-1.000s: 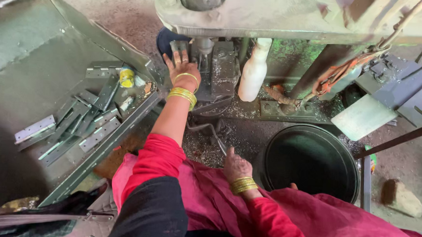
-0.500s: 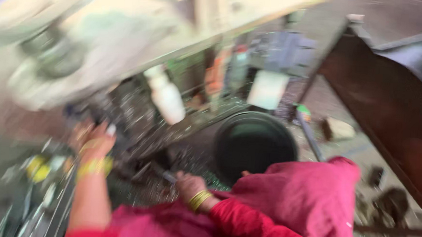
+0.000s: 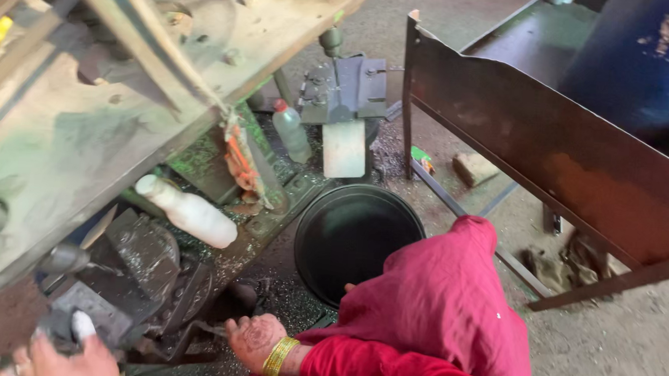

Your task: The person operates a drill press to drill holes into small metal plates. They repeatedly pick up plates from a bin, position them under the drill, activate the press, and return the finished plates to the bin.

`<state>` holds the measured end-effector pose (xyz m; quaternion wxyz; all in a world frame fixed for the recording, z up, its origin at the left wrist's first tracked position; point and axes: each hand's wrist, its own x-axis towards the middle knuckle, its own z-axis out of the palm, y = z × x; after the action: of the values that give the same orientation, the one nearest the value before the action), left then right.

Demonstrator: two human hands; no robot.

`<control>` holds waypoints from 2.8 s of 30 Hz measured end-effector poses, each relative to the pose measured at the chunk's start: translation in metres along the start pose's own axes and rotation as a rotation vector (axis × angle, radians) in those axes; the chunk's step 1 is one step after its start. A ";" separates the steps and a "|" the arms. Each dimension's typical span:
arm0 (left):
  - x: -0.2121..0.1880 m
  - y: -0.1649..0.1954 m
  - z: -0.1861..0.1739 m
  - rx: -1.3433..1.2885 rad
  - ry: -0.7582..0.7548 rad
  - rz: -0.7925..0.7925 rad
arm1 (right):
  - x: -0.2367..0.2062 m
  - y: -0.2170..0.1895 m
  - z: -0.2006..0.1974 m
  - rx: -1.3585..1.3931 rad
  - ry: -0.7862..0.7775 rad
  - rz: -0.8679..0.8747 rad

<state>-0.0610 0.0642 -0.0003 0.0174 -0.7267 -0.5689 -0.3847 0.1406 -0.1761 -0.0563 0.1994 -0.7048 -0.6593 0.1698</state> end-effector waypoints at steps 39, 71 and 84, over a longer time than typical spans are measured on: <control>-0.044 0.074 -0.006 0.336 -0.438 -0.081 | 0.003 0.048 0.048 -0.105 -0.089 0.102; -0.033 0.083 0.011 0.527 -0.260 0.008 | 0.000 0.060 0.052 -0.104 -0.062 0.024; -0.007 0.080 0.020 0.417 -0.350 -0.107 | 0.007 0.059 0.051 -0.133 -0.104 0.069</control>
<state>0.0171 0.0398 0.0150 0.0478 -0.7318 -0.6676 -0.1283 0.1662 -0.1696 -0.1304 0.1117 -0.7290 -0.6539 0.1689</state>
